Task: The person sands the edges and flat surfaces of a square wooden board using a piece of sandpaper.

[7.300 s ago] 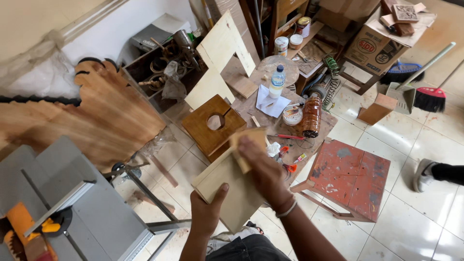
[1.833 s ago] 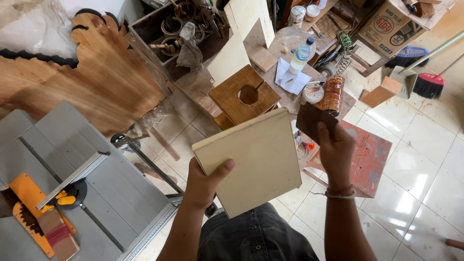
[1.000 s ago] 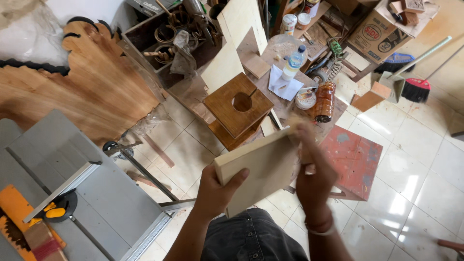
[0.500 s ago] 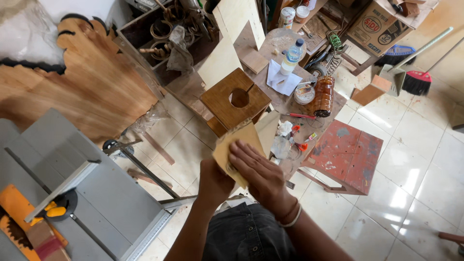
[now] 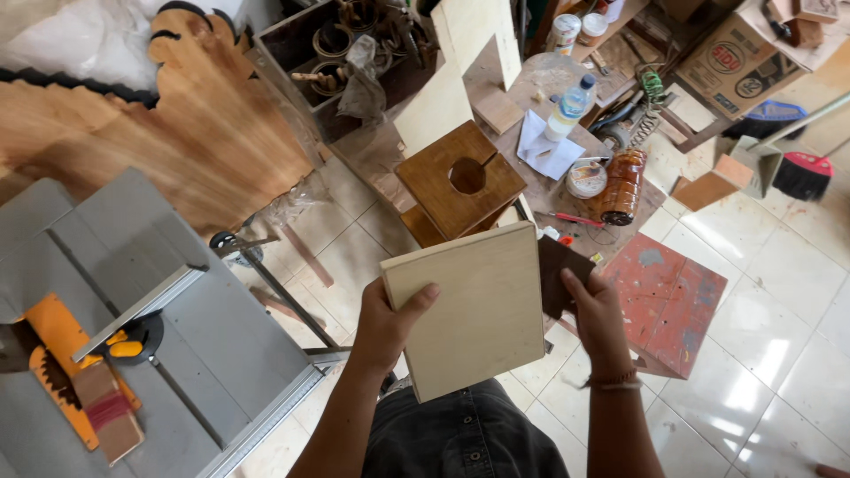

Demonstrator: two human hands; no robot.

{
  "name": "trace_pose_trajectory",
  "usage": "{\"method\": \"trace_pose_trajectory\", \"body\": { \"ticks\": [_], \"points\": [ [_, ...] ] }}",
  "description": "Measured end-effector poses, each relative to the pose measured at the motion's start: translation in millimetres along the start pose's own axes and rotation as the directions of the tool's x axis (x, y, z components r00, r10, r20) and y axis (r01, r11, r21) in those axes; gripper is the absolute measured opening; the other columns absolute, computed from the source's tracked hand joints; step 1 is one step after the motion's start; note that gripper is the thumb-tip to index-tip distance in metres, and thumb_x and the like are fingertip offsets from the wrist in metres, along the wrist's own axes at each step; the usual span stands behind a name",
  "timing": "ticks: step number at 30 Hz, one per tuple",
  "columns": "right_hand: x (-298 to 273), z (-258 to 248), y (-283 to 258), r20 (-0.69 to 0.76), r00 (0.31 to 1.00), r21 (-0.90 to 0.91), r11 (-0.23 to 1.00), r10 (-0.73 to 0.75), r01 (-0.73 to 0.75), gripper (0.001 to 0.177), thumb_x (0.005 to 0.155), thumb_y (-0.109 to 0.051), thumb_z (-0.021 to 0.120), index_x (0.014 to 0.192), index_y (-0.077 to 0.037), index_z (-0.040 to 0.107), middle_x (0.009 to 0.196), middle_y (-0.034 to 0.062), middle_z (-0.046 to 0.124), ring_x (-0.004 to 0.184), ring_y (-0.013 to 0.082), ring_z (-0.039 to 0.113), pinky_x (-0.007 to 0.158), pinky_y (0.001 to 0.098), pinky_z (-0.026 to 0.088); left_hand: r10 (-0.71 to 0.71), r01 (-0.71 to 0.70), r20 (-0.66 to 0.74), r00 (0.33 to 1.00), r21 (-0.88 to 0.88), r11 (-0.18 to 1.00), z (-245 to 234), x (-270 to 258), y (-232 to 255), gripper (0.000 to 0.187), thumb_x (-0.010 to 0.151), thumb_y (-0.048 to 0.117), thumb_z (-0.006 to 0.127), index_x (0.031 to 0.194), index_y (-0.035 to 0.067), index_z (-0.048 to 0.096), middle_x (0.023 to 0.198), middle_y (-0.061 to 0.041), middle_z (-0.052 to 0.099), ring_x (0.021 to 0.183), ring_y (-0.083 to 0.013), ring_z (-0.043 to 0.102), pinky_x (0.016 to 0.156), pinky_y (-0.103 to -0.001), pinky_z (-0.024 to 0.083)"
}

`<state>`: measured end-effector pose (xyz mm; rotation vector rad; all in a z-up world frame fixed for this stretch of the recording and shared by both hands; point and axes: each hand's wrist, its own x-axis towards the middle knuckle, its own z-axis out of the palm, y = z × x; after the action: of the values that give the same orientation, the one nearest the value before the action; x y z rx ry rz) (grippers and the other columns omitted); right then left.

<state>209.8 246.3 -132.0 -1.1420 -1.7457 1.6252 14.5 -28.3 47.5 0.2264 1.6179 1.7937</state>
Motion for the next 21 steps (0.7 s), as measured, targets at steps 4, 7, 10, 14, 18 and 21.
{"method": "trace_pose_trajectory", "body": {
  "ticks": [4,7,10,14,18,21],
  "points": [
    [-30.7,24.1,0.7,0.111,0.993,0.423,0.902,0.05,-0.092,0.015,0.102,-0.008,0.066,0.103,0.007,0.067,0.082,0.0176,0.069,0.066,0.0248,0.07,0.058,0.0396,0.06,0.012,-0.011,0.027,1.0,-0.019,1.0,7.1,2.2,2.0,0.027,0.089,0.027,0.079,0.092,0.004,0.065,0.072,-0.007,0.07,0.068,-0.013,0.064,0.068,-0.031,0.055],
    [-28.1,15.4,36.0,0.162,0.986,0.507,0.854,0.037,-0.115,0.019,0.105,-0.01,0.061,0.102,0.007,0.068,0.08,0.02,0.069,0.066,0.0283,0.071,0.061,0.0448,0.061,-0.004,0.005,0.035,0.999,-0.019,1.0,10.8,6.0,-0.5,0.031,0.095,0.035,0.072,0.096,0.006,0.063,0.075,-0.004,0.065,0.073,-0.0127,0.06,0.072,-0.031,0.053],
    [-29.2,3.0,70.2,0.191,0.982,0.561,0.821,0.001,-0.11,0.023,0.108,-0.015,0.056,0.104,0.005,0.067,0.076,0.0192,0.068,0.067,0.0292,0.072,0.065,0.0458,0.06,-0.037,0.04,0.022,0.999,-0.13,0.991,15.9,4.6,7.0,0.04,0.098,0.045,0.062,0.102,0.005,0.063,0.08,-0.006,0.062,0.079,-0.0153,0.058,0.077,-0.033,0.052],
    [-74.0,35.3,-62.1,0.243,0.968,0.505,0.86,-0.066,-0.068,0.011,0.094,-0.006,0.069,0.1,0.004,0.069,0.075,0.0189,0.071,0.063,0.029,0.073,0.06,0.0404,0.06,-0.078,0.088,0.043,0.996,-0.318,0.944,16.2,4.5,-5.1,0.053,0.1,0.056,0.052,0.11,0.007,0.069,0.091,-0.008,0.068,0.086,-0.0167,0.063,0.081,-0.034,0.055],
    [-77.3,24.8,-33.6,0.306,0.952,0.55,0.811,0.025,-0.198,0.029,0.088,-0.008,0.076,0.08,-0.01,0.048,0.095,0.0081,0.069,0.09,0.02,0.067,0.077,0.0371,0.056,-0.155,0.174,0.08,0.985,-0.453,0.874,-7.3,37.6,-60.8,0.066,0.097,0.054,0.047,0.121,-0.003,0.069,0.111,-0.02,0.075,0.103,-0.0334,0.072,0.088,-0.045,0.058],
    [-87.5,29.8,-45.3,0.326,0.945,0.565,0.796,0.03,-0.22,0.037,0.086,-0.009,0.075,0.118,0.008,0.065,0.119,0.0201,0.073,0.103,0.0305,0.071,0.085,0.045,0.06,-0.144,0.133,0.001,0.99,-0.382,0.914,-10.4,41.2,-56.3,0.058,0.101,0.048,0.045,0.115,-0.002,0.07,0.107,-0.018,0.075,0.1,-0.0304,0.072,0.085,-0.043,0.058]
  ]
}}
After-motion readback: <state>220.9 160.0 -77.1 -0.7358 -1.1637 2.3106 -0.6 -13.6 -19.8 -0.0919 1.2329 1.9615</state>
